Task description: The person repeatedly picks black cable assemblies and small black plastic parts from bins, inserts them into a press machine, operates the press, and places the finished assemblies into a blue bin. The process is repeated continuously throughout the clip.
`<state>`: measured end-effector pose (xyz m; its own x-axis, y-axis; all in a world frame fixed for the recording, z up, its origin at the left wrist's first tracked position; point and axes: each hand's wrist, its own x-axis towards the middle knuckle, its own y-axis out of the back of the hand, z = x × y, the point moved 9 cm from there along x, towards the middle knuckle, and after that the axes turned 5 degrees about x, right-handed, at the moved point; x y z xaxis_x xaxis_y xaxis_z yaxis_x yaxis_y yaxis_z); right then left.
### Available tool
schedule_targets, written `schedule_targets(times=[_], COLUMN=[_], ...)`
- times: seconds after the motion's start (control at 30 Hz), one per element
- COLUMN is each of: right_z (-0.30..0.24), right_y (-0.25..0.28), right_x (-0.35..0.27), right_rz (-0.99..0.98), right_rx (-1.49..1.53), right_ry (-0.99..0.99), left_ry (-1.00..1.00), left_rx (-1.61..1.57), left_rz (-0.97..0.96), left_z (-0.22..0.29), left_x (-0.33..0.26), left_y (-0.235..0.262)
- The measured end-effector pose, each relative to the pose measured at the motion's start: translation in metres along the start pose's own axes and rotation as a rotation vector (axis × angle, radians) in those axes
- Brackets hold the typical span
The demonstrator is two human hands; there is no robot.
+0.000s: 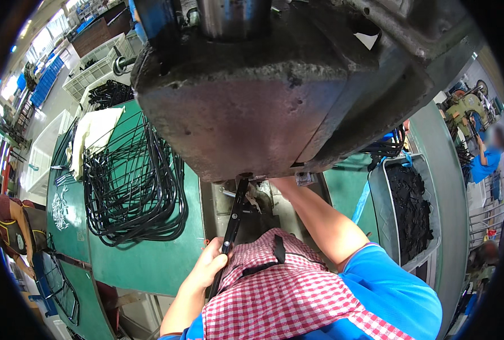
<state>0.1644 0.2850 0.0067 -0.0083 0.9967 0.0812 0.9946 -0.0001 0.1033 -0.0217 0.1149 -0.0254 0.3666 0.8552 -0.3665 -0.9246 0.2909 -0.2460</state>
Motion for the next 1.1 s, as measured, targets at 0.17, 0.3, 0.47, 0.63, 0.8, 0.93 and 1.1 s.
schedule_targets(times=[0.17,0.3,0.47,0.63,0.8,0.93,1.1], right_z=[0.008,0.009,0.012,-0.019,-0.040,-0.084,-0.063], right_y=[0.012,0.008,0.011,0.004,-0.032,-0.025,-0.023], right_x=[0.043,0.046,0.051,0.015,-0.021,-0.027,-0.028], right_rz=[0.070,0.059,0.045,-0.144,-0.320,-0.117,-0.247], right_rx=[-0.289,-0.342,-0.369,-0.410,0.100,-0.339,-0.413], right_ry=[0.113,0.127,0.136,0.127,0.011,0.645,0.218], left_ry=[0.000,0.021,-0.004,-0.028,-0.002,0.025,-0.012], left_rx=[0.093,0.052,0.009,0.035,0.081,0.022,-0.053], left_rz=[-0.121,-0.110,-0.167,-0.132,-0.078,-0.068,-0.048], left_z=[-0.013,-0.023,-0.021,-0.018,-0.023,-0.030,-0.037], left_x=[-0.006,-0.012,-0.007,-0.008,-0.008,-0.005,-0.006], left_y=[-0.002,0.004,0.000,-0.001,0.005,0.008,0.005])
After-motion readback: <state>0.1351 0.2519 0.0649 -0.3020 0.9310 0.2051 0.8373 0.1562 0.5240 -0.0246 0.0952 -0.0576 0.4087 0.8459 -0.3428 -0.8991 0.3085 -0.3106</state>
